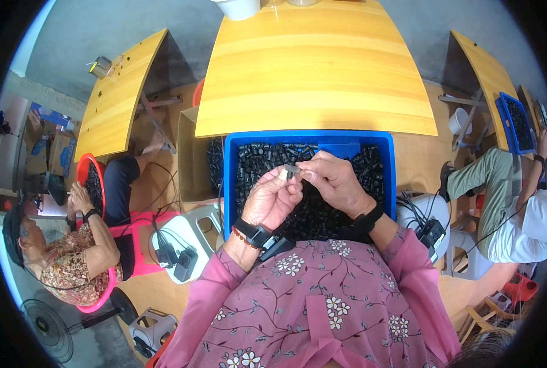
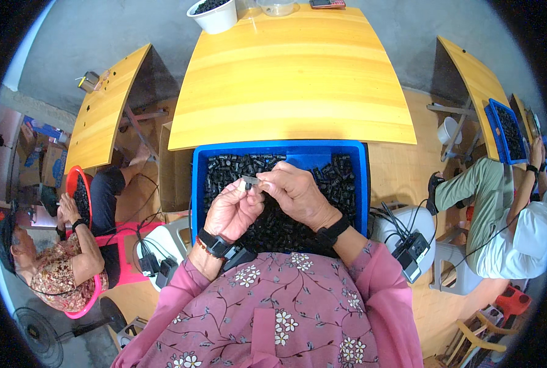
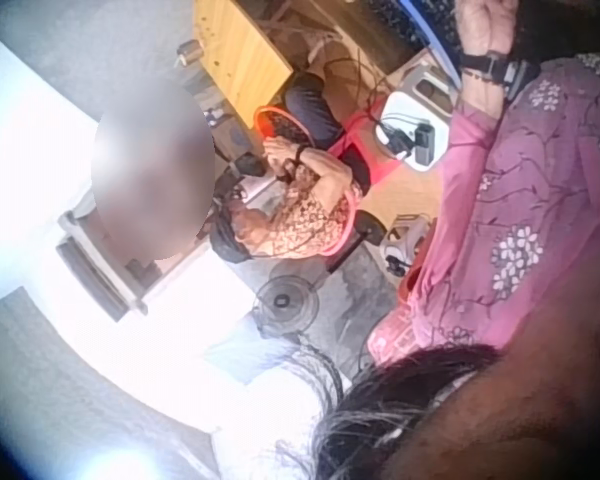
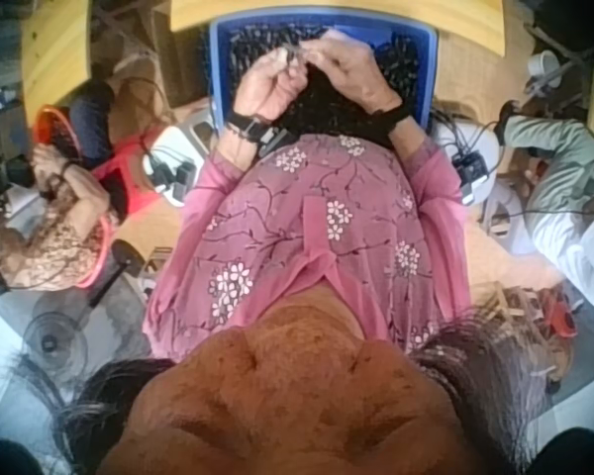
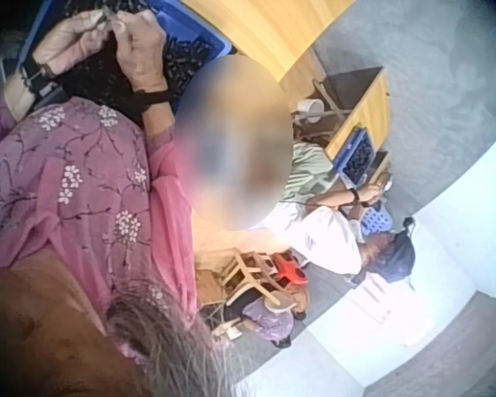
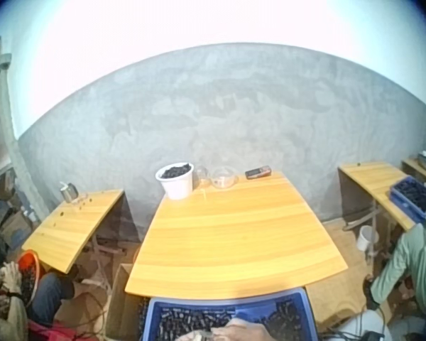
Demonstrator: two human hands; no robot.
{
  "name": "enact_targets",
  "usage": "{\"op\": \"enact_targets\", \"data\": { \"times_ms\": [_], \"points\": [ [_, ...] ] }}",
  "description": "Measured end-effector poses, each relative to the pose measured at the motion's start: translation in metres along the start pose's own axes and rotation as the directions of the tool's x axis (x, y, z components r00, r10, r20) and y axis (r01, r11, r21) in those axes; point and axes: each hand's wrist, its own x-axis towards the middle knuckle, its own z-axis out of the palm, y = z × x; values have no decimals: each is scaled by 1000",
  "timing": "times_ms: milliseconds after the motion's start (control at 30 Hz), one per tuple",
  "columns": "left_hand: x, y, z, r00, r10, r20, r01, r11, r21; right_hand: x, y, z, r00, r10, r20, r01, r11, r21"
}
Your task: Assembling small black plastic components by hand in a manufacturing setting.
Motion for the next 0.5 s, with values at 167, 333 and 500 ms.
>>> {"op": "enact_targets", "data": {
  "times_ms": [167, 333, 500],
  "points": [
    [3, 0, 0, 995, -33, 98, 41, 996, -76, -2, 5, -2, 997, 81, -10, -78, 979, 188],
    [1, 5, 6, 997, -14, 70, 19, 997, -69, 2, -2, -16, 952, 299, -74, -281, 942, 186],
    [-1, 13, 10, 995, 58, 78, -55, 998, -42, 5, -4, -49, 980, 69, -186, -145, 887, -438]
  ]
}}
